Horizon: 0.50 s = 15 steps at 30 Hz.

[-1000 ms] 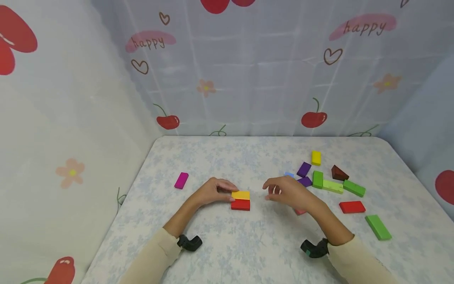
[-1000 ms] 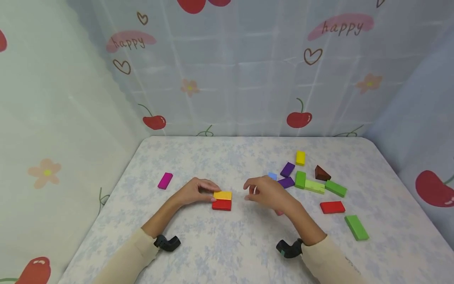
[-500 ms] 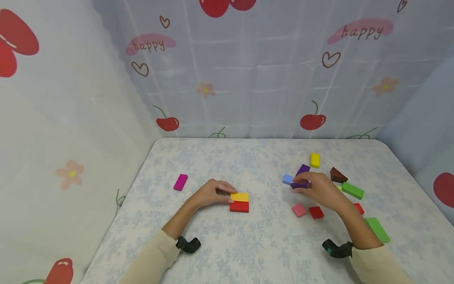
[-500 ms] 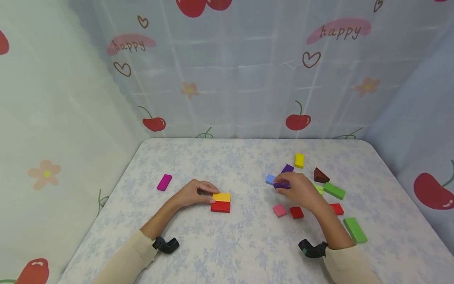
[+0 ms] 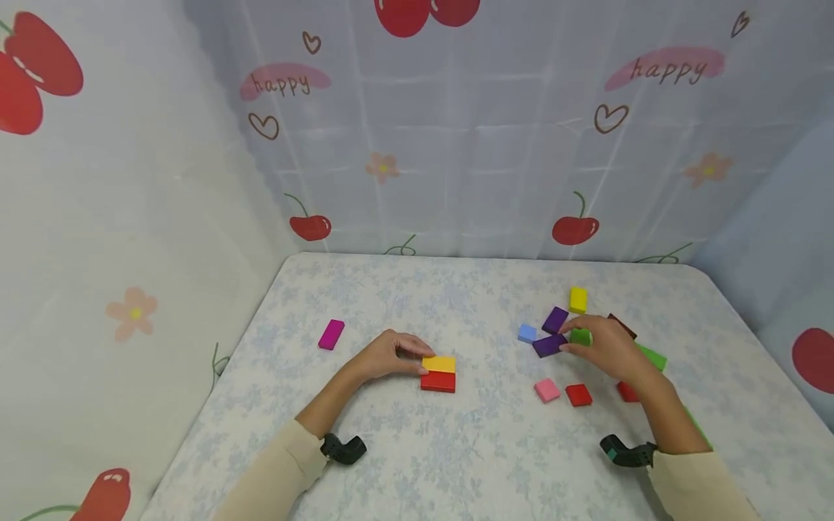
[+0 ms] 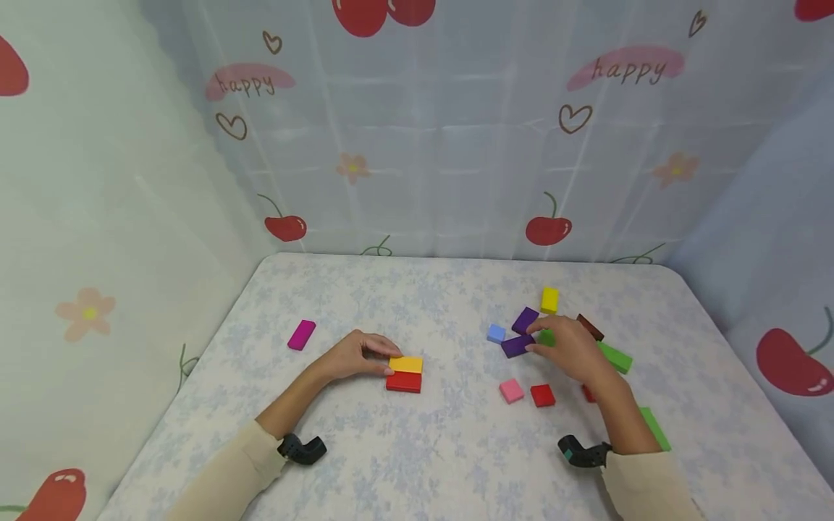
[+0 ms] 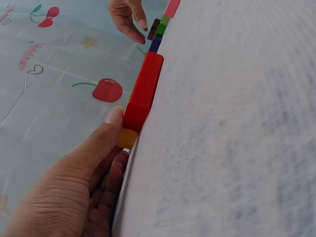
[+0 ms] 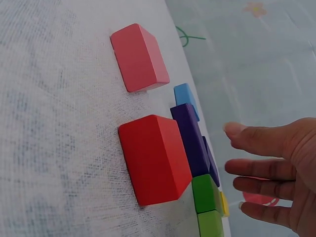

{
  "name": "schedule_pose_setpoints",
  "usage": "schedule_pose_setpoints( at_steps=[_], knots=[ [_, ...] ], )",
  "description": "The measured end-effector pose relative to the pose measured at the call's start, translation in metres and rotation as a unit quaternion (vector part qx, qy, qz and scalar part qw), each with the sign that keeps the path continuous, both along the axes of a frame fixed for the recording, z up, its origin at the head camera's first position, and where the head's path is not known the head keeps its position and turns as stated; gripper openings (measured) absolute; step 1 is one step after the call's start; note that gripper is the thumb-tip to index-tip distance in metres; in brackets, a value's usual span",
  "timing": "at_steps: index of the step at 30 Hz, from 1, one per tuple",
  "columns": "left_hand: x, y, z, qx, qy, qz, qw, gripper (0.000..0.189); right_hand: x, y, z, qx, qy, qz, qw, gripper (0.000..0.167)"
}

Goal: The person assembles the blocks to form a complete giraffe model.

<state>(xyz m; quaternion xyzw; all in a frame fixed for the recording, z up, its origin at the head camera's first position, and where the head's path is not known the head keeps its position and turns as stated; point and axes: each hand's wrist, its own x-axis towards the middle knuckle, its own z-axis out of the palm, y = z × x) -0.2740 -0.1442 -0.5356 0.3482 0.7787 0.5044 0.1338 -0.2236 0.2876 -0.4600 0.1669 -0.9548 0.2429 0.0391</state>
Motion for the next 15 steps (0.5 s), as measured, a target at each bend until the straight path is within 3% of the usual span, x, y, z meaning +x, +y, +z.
schedule_pose_setpoints(
  at_steps=[8, 15],
  knots=[
    [0.0011, -0.001, 0.0031, -0.01, 0.0, -0.005, 0.9999, 0.034, -0.0013, -0.0015, -0.0047, 0.009, -0.046, -0.012, 0.9988, 0.032],
    [0.0004, -0.0025, -0.0006, -0.002, 0.011, -0.009, 0.9999, 0.034, -0.0027, -0.0048, -0.009, 0.032, -0.046, 0.004, 0.9984, 0.029]
  ],
)
